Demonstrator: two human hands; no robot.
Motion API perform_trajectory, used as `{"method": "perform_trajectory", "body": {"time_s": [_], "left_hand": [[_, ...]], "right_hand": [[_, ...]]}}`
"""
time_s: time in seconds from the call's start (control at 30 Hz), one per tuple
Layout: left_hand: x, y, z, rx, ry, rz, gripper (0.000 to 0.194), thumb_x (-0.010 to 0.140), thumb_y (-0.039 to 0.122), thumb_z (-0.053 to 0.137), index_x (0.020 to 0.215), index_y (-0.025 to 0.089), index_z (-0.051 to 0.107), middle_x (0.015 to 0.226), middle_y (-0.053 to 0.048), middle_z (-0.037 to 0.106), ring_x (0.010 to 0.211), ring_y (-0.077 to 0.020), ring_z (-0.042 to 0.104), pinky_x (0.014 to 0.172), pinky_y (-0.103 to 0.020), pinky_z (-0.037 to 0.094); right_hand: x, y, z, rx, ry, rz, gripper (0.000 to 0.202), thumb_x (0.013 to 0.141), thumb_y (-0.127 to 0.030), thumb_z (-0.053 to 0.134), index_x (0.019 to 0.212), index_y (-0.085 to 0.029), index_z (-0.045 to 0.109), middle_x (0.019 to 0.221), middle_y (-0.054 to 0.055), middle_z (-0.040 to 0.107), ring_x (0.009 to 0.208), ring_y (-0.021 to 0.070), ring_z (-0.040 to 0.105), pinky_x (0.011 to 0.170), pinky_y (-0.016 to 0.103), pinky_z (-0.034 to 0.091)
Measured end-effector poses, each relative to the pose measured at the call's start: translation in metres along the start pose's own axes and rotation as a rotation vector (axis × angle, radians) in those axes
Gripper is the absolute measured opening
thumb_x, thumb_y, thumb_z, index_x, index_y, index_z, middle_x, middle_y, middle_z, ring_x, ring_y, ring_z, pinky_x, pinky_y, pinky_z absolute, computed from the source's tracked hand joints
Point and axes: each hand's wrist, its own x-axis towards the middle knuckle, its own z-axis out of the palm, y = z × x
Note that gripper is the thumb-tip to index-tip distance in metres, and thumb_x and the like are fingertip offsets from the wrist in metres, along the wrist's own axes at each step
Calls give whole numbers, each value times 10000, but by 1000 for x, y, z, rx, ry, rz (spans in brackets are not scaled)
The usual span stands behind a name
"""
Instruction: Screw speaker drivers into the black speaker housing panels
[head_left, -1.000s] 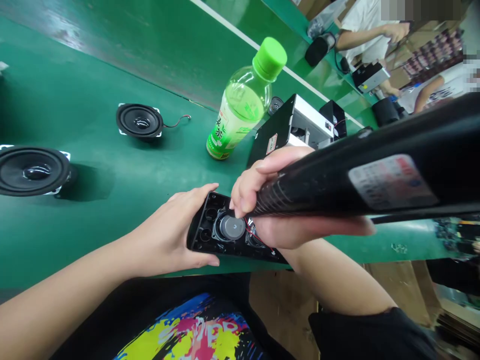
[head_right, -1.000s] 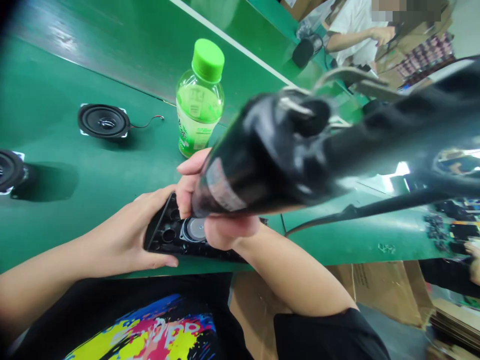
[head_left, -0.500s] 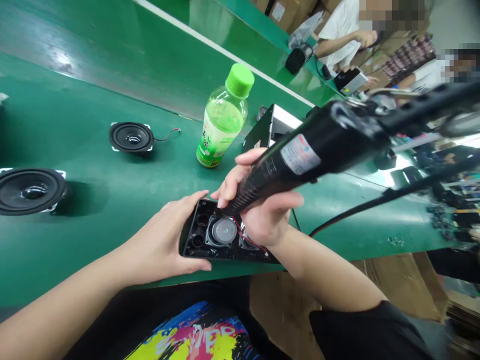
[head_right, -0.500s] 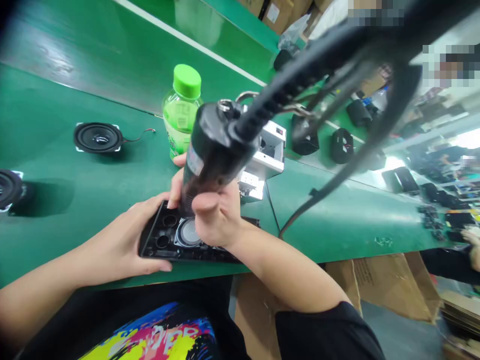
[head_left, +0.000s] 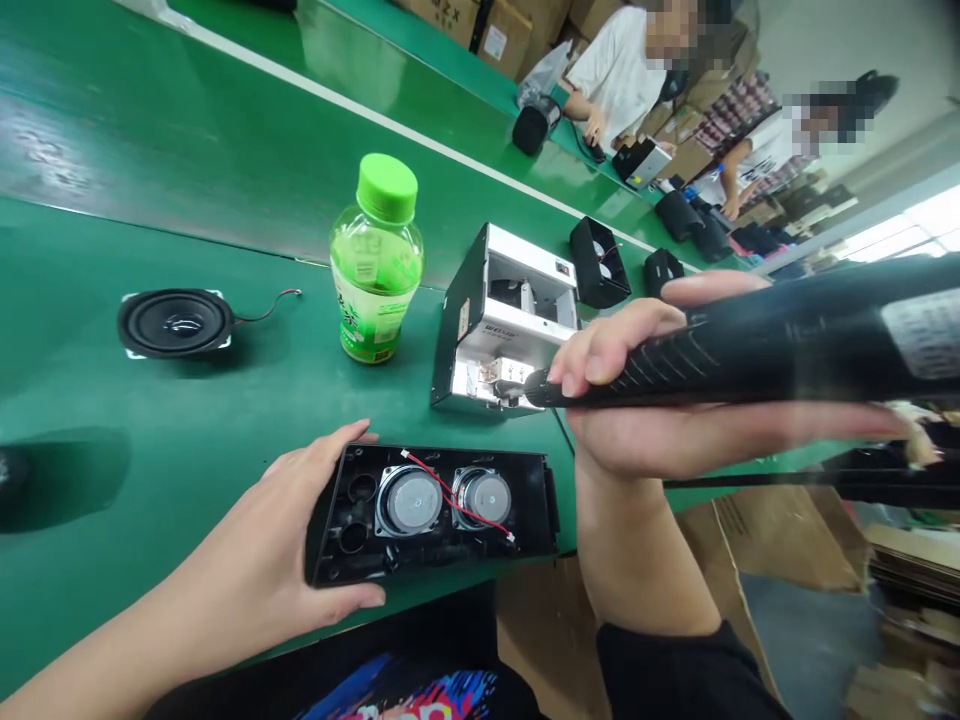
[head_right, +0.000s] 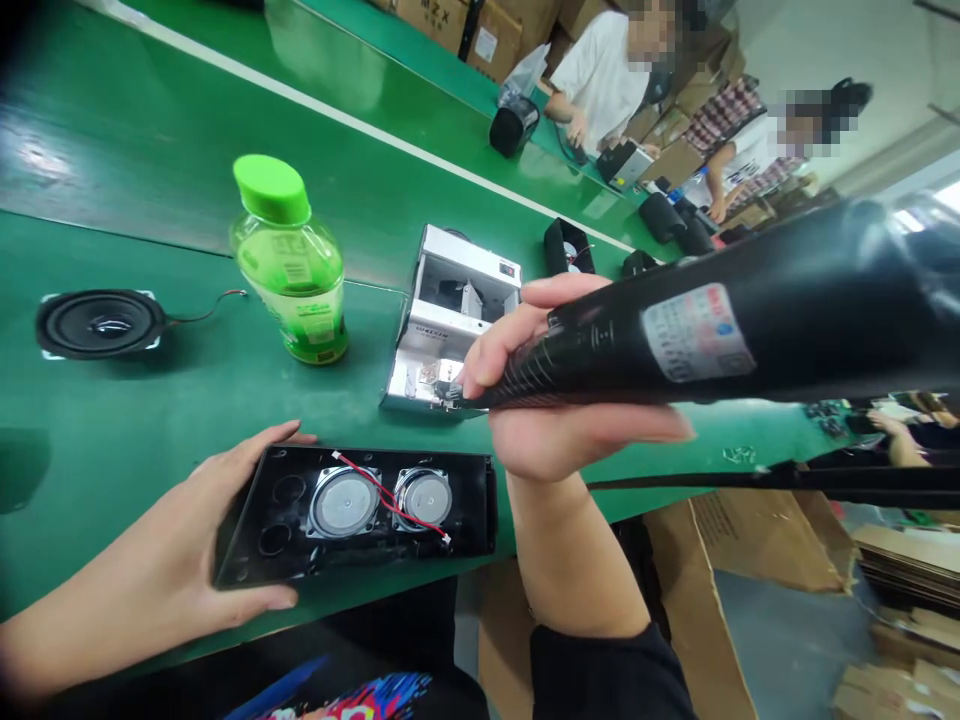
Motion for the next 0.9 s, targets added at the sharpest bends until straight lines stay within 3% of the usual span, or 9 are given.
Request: {"method": "perform_trajectory", "body": {"time_s": [0.1, 0.2, 0.3, 0.4, 0.53, 0.57, 0.7, 0.83, 0.9], "left_hand": [[-1, 8, 0, -41, -7, -14, 1536, 843, 616, 1167, 2060, 467, 242, 1946, -138, 669, 1737, -540, 705, 1438, -729, 645], [0, 7, 0, -34, -13, -18, 1538, 849, 638, 1159, 2060, 486, 223, 1947, -126, 666, 1736, -533, 707, 1432, -719, 653], [1, -1, 0, -26, -11, -2, 1547, 848, 676, 1153, 2064, 481, 218, 1945, -128, 667, 1738, -528, 707, 1439, -704, 649], [1, -6, 1, -12, -6, 35, 1538, 843, 743, 1136, 2061, 480, 233, 1932, -131, 679, 1707, -532, 729, 1401, -711, 669], [1, -6, 1, -21, -18, -5, 1508, 880, 694, 1128, 2064, 472, 220, 1953, -136, 659, 1726, -527, 716, 1416, -709, 657], [1, -6, 1, -24, -16, -1, 1505, 885, 689, 1126, 2065, 468, 218, 1949, -139, 663, 1717, -525, 724, 1415, -706, 659], [1, -12, 4, -17, 8, 44, 1516, 868, 753, 1120, 2063, 458, 235, 1933, -155, 678, 1684, -541, 747, 1369, -716, 690], [2, -16, 6, -27, 13, 47, 1512, 877, 792, 1099, 2066, 454, 230, 1947, -174, 662, 1695, -548, 738, 1379, -732, 680], [3, -16, 7, -32, -1, 57, 1501, 883, 809, 1087, 2066, 445, 239, 1931, -175, 678, 1688, -535, 745, 1395, -721, 666]], "right_hand": [[-7, 14, 4, -4, 50, -13, 814, 949, -1130, 819, 1153, -352, 945, 642, -48, 713, 491, 196, 643, 472, 366, 508], [-16, 17, 2, 87, 82, 36, 819, 944, -1097, 869, 1199, -321, 929, 609, -68, 682, 440, 176, 585, 411, 329, 443], [-25, 4, -5, 80, 75, 10, 727, 953, -1010, 954, 1210, -331, 907, 653, -65, 736, 462, 183, 620, 440, 343, 520], [-21, -14, -9, -31, 141, -104, 699, 1046, -991, 845, 1161, -302, 873, 696, -55, 724, 535, 180, 669, 506, 341, 583], [-4, -4, -4, -55, 10, -39, 839, 854, -1144, 879, 1020, -334, 738, 639, -69, 713, 512, 187, 685, 504, 347, 577], [-1, 4, -1, -33, -5, -44, 836, 876, -1147, 861, 1032, -336, 736, 637, -75, 692, 496, 172, 658, 492, 337, 551], [0, 29, 4, 38, 134, -187, 598, 1245, -882, 593, 1272, -329, 819, 691, -62, 592, 506, 128, 591, 510, 263, 474], [-14, 8, -4, -86, -130, 38, 686, 1169, -983, 686, 1193, -309, 813, 772, -16, 683, 606, 209, 801, 540, 285, 573], [-26, -14, -11, -114, -233, 127, 628, 1141, -941, 784, 1128, -315, 815, 799, -4, 714, 680, 249, 867, 568, 310, 631]]}}
